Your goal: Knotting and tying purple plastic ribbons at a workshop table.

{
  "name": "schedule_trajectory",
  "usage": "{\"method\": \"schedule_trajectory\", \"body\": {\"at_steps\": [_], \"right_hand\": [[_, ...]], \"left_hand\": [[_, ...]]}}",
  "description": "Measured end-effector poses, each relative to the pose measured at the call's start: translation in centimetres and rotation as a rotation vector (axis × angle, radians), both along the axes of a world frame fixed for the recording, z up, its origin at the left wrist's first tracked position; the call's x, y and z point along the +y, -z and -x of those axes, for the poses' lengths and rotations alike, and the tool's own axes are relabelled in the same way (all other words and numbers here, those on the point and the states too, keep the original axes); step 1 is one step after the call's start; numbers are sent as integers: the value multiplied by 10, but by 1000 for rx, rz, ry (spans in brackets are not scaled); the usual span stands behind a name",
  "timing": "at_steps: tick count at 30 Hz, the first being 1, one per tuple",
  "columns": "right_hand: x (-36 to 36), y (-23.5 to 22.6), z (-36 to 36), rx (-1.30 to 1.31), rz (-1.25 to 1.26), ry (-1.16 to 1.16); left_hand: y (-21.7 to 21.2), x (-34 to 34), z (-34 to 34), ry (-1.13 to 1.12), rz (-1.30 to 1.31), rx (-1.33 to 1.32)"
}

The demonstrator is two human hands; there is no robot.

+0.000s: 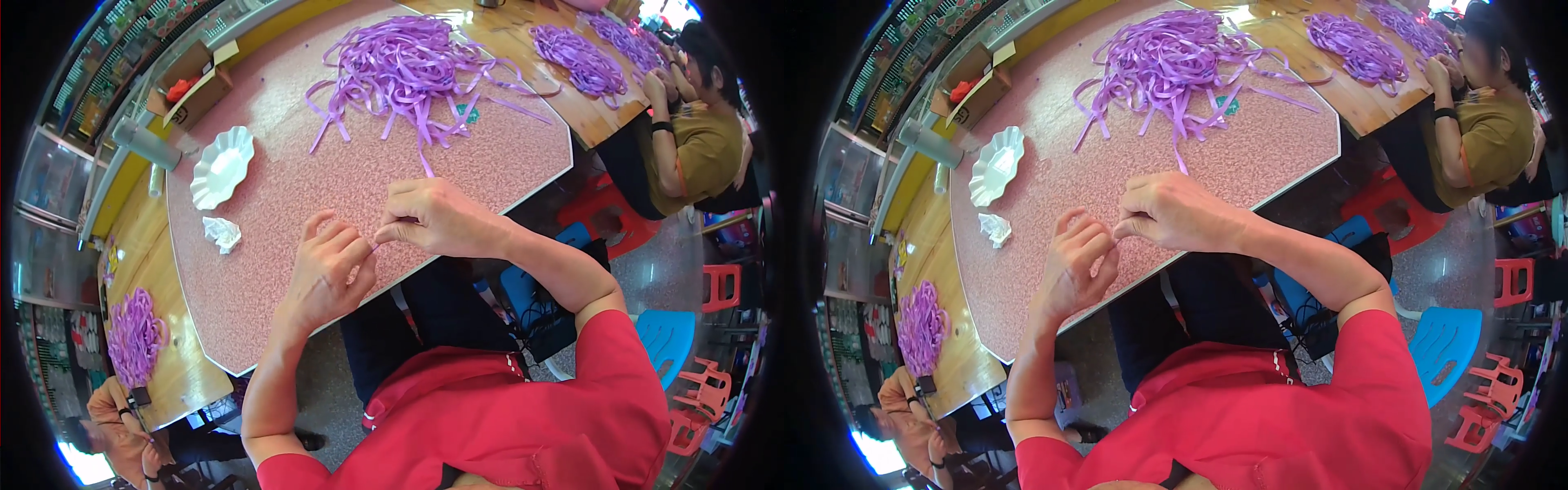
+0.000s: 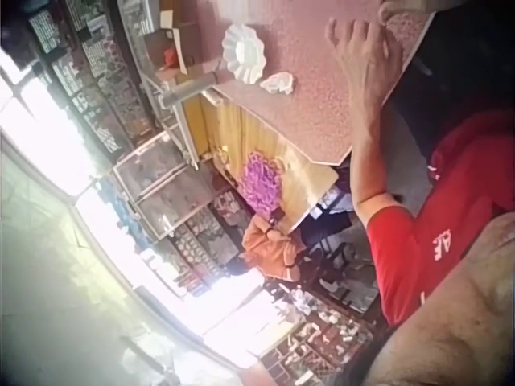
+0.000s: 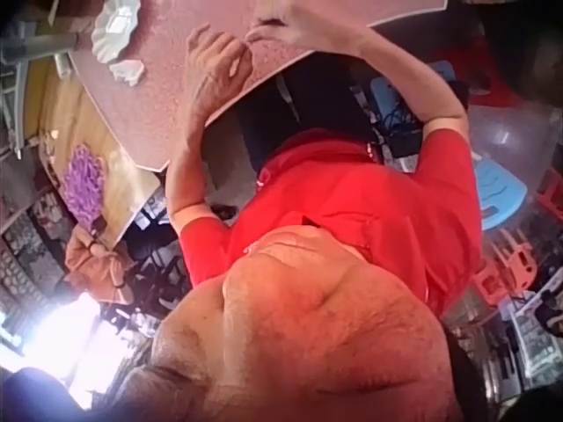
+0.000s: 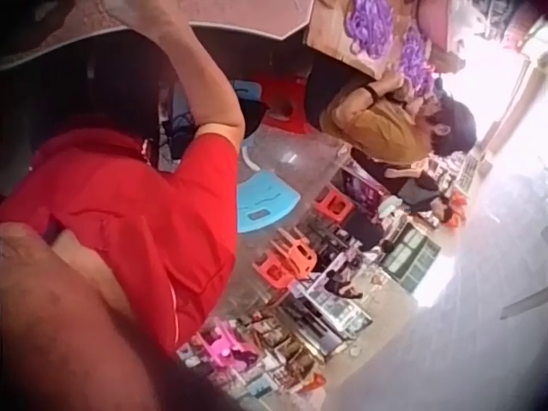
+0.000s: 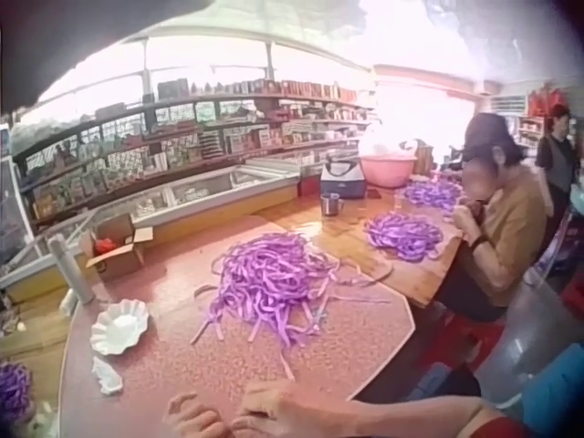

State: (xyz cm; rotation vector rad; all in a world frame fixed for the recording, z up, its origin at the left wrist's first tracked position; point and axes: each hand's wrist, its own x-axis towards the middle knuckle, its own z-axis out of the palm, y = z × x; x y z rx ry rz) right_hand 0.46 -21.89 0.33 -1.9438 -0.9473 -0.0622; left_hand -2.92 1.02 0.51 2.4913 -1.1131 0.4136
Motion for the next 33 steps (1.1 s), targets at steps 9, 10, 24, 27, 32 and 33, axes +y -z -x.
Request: {"method": "schedule_trajectory", "body": {"at_steps": [9,10,24,27,32,33], "right_hand": [[-7,-7,-10,75,-48,43],[-8,-8,-12,63,-37,47],[-18,-4,-8,-64,-14,45],[-29,4,-9,-56,-49,30],[-68,3,-26,39,-75,267],[-68,1,-25,44,-75,260]], "left_hand": [[9,8,-7,39,299,465],[9,7,-6,-28,337,462],[5,-6,-9,71,231,292],[4,0,-4,113,219,323],[24,48,4,-185,598,771],[26,47,5,-194,600,773]]}}
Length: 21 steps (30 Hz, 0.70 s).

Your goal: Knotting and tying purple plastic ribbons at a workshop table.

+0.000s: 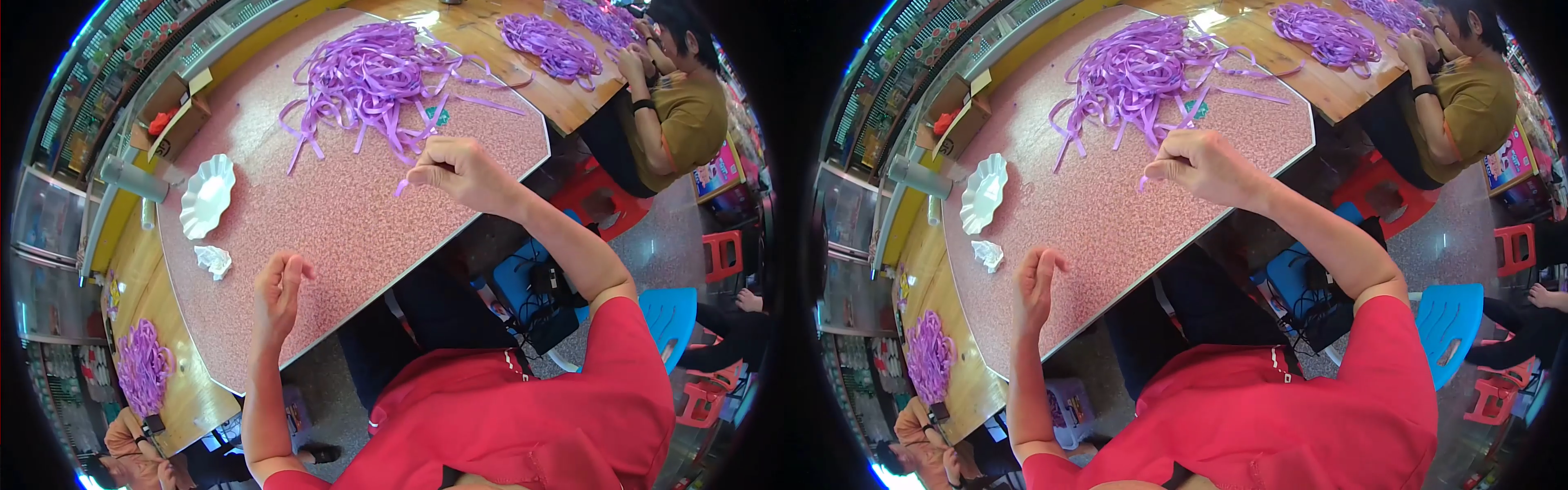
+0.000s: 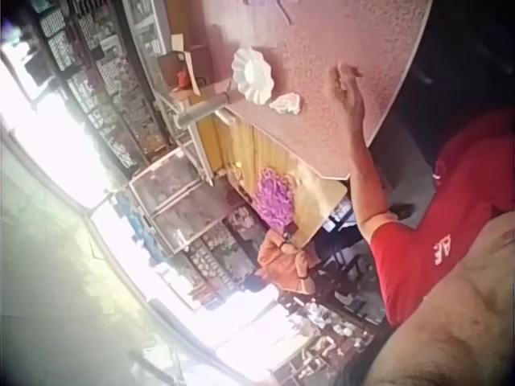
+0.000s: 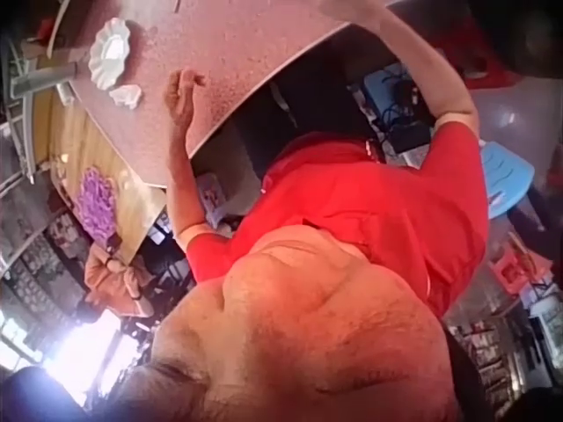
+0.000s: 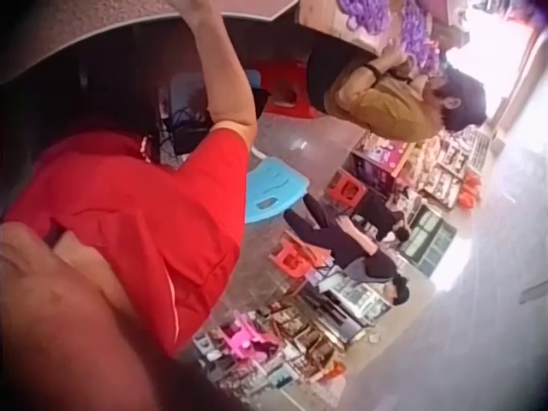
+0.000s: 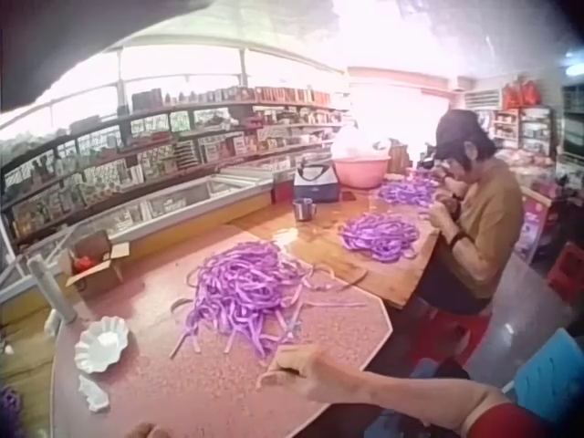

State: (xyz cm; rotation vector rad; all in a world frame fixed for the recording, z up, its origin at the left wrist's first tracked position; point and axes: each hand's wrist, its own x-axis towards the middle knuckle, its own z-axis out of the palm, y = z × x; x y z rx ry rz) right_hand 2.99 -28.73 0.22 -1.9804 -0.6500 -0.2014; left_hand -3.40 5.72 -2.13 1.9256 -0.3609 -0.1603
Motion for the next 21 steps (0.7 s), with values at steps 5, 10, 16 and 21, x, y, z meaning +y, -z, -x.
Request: {"method": "schedule_trajectory", "body": {"at_steps": [5,10,16,21], "right_hand": [[18,-11,9,-128,34,-85],[32,-11,11,-151,9,-126],[27,-8,12,-133,14,-114],[28,1,9,-154,28,-115]], "left_hand": [[-13,-60,-5,-32,86,-205],[2,-94,-20,44,472,204],[15,-93,-17,107,769,592],[18,-87,-19,83,854,571]]}}
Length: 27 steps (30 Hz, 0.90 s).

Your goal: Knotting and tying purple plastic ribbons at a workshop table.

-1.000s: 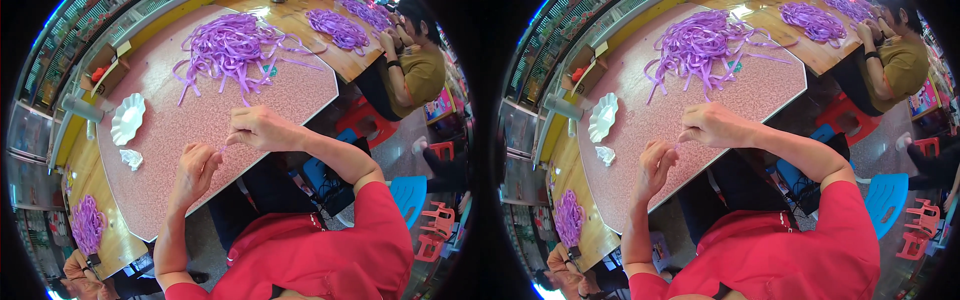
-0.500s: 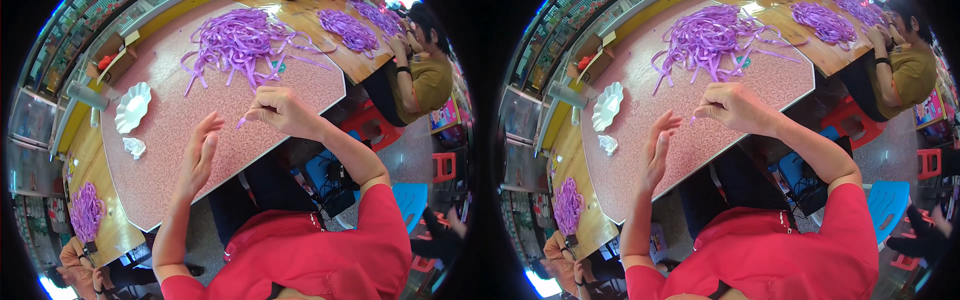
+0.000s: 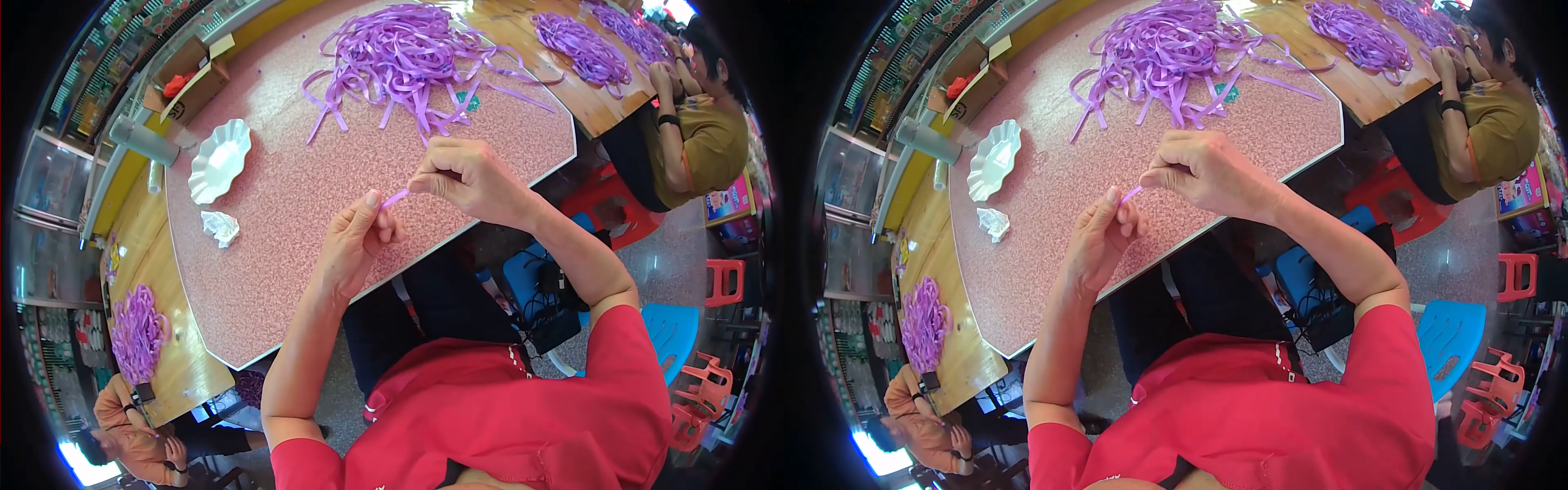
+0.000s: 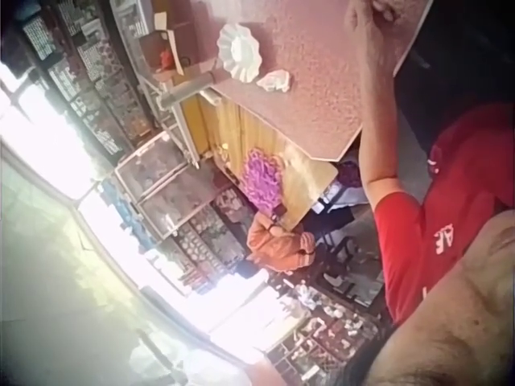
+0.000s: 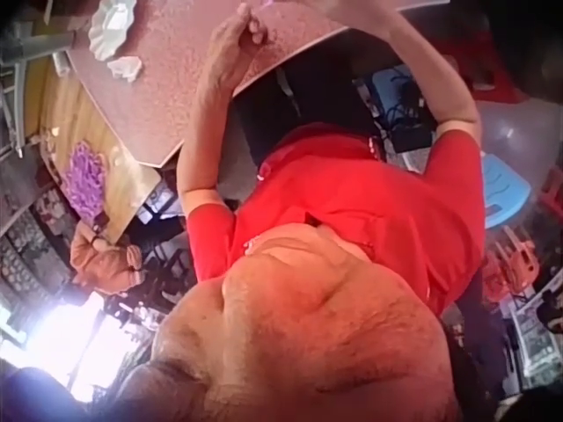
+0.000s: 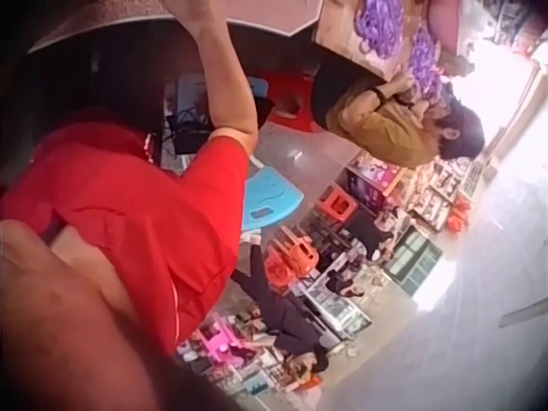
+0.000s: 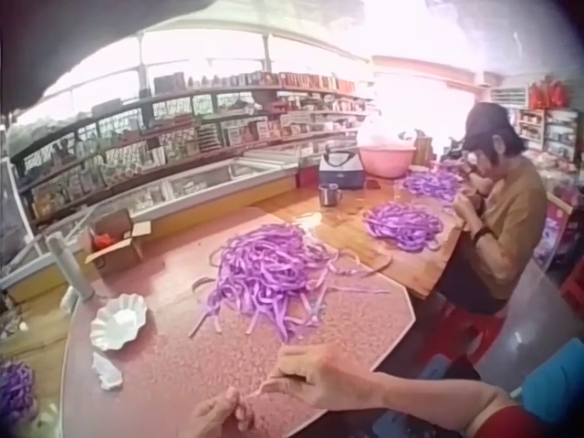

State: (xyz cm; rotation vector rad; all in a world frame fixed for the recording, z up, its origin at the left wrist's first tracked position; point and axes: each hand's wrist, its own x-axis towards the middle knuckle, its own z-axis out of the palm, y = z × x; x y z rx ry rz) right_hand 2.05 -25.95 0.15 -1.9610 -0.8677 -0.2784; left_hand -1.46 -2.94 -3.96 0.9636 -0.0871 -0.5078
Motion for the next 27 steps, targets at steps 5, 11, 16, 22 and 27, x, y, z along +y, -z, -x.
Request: {"method": "schedule_trajectory", "body": {"at_steps": [5,11,16,22,27], "right_hand": [[3,-7,8,43,65,15],[5,3,4,113,-19,-49],[6,-3,6,36,38,-48],[6,-2,6,30,22,-32],[8,-2,6,114,0,6]], "left_hand": [[-5,3,1,-95,-208,-141],[-20,8,1,-65,-366,-243],[-23,0,-4,-56,-327,-194],[-8,11,-2,103,-407,-300],[-12,11,4,-76,-211,-152]]}}
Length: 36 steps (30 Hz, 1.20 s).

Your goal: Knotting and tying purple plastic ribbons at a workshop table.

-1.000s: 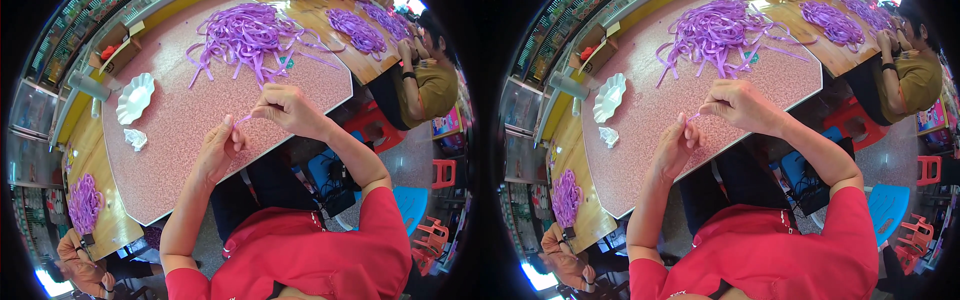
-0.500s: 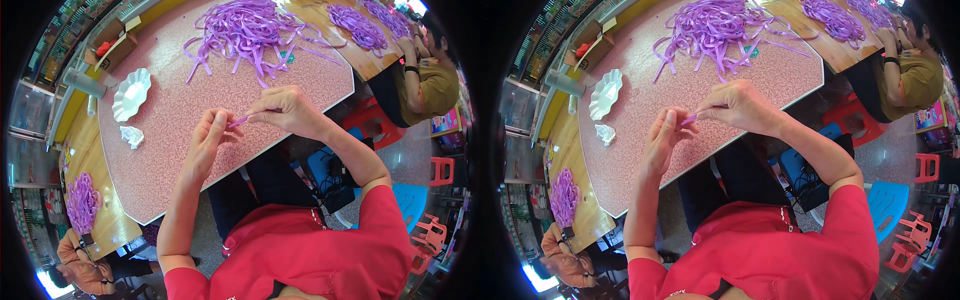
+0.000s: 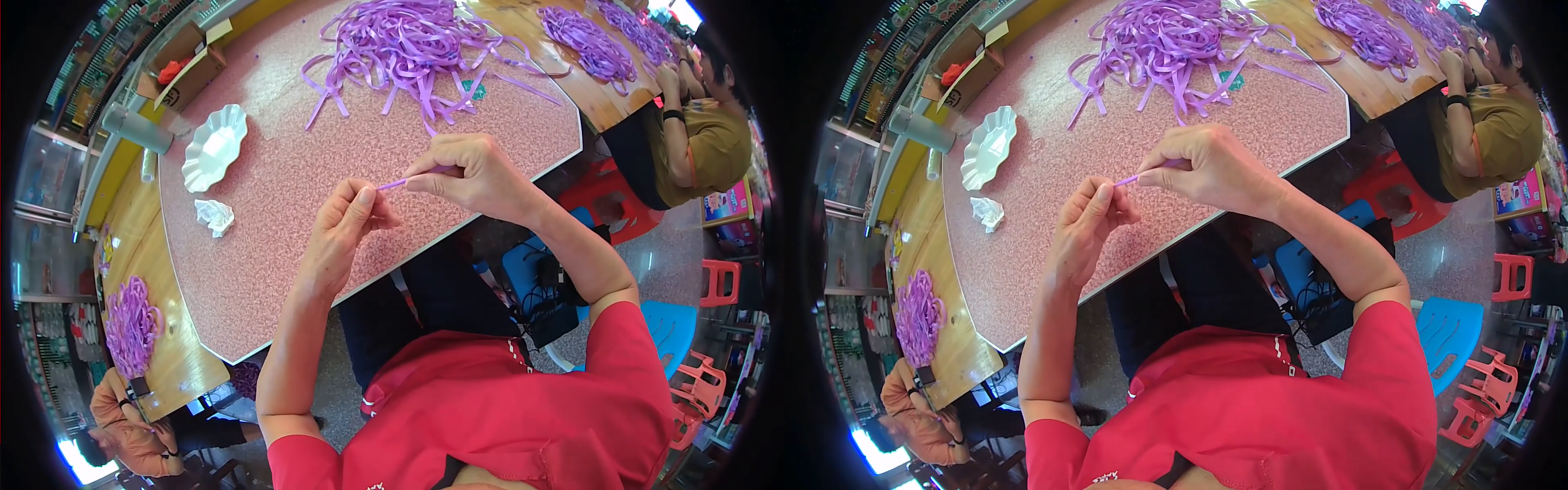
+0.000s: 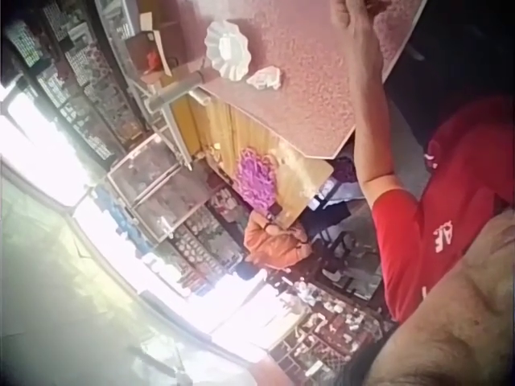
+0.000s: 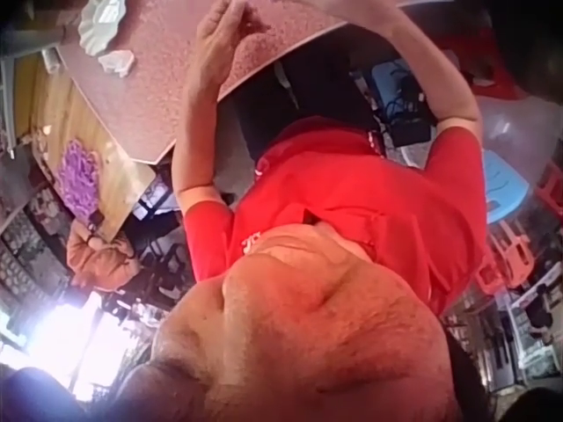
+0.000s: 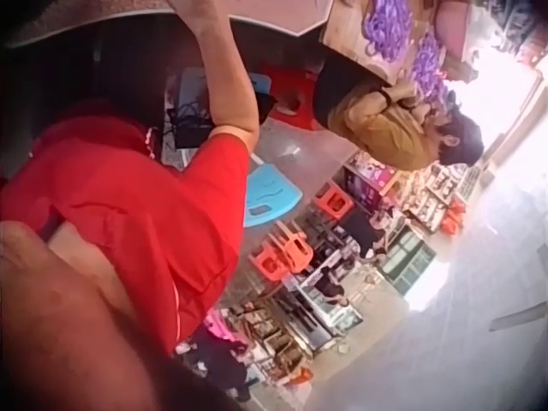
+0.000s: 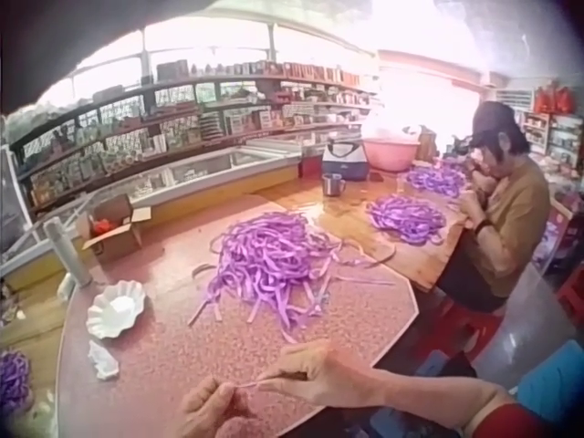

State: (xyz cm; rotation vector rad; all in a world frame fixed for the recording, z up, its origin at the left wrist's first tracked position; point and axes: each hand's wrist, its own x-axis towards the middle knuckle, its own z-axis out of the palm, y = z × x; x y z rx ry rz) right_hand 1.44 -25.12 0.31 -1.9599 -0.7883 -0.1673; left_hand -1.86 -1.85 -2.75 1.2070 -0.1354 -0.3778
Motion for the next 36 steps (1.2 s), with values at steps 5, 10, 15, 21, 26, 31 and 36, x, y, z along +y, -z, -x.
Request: {"method": "schedule_trajectory", "body": {"at_steps": [5,10,15,21,26,31,36], "right_hand": [[-1,-4,-1,304,-117,-46],[11,5,-5,475,-280,1],[28,20,3,587,-333,-36],[32,17,7,695,-374,-45],[33,19,5,797,-453,-73],[44,21,14,694,-554,-24],[52,25,17,588,-700,-71]], "left_hand": [[1,11,7,-10,-54,-26],[-7,6,17,-43,78,-35],[-10,-10,18,-282,119,-246],[-9,-7,7,-390,-802,-1057],[-15,-10,6,-368,-950,-1240],[-4,-10,8,-406,-611,-863],[-3,-13,13,-281,-70,-231]]}}
